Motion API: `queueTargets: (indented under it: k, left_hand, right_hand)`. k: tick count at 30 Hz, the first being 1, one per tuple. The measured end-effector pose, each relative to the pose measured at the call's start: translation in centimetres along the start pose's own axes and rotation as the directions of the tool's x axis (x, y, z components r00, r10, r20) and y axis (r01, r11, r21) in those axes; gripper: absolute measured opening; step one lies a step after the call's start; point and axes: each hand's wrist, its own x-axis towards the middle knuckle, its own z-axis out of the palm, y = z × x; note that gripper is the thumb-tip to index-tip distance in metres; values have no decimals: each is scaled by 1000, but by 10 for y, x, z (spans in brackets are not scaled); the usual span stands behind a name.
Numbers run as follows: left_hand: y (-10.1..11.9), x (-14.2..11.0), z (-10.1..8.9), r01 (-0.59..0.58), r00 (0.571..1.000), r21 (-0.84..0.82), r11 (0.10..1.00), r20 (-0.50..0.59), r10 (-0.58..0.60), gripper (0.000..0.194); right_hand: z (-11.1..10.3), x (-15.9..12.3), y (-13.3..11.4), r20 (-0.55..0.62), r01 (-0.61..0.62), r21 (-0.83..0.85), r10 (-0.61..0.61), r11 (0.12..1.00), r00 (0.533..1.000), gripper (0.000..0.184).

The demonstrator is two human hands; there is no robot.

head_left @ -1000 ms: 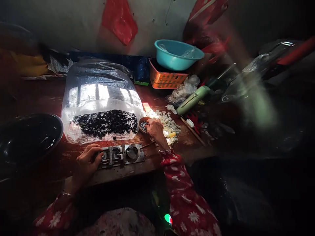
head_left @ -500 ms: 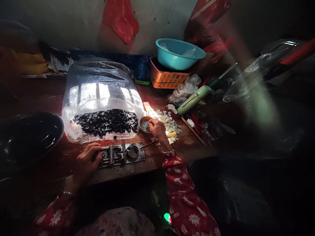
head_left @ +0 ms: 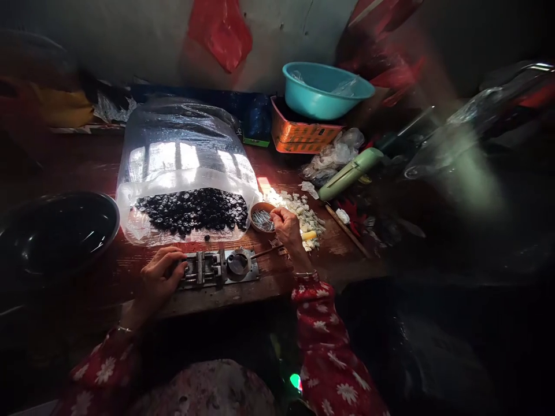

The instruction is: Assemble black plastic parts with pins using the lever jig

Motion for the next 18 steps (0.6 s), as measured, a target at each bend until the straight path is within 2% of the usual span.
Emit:
queueTargets:
  k: [7,11,15,18]
  left_hand:
    - [1,1,0,-38,999,10,999,0,38,9]
    - [4,0,-3,-29,999,58,998,-26,30,10]
    - [26,15,-8,-54,983,164,985,-165,81,15]
    - [57,40,-2,-108,976,88,990,-178,122,13]
  right_hand:
    - [4,-2,3,4,-50,93,50,994,999,23]
    - [3,-5,-1,-42,-63,143,70,988,997,22]
    - [-2,-13,-19,-73,-46,204,62,978,995,20]
    - [-4,-30,-45,-37,-27,319,41,947,999,16]
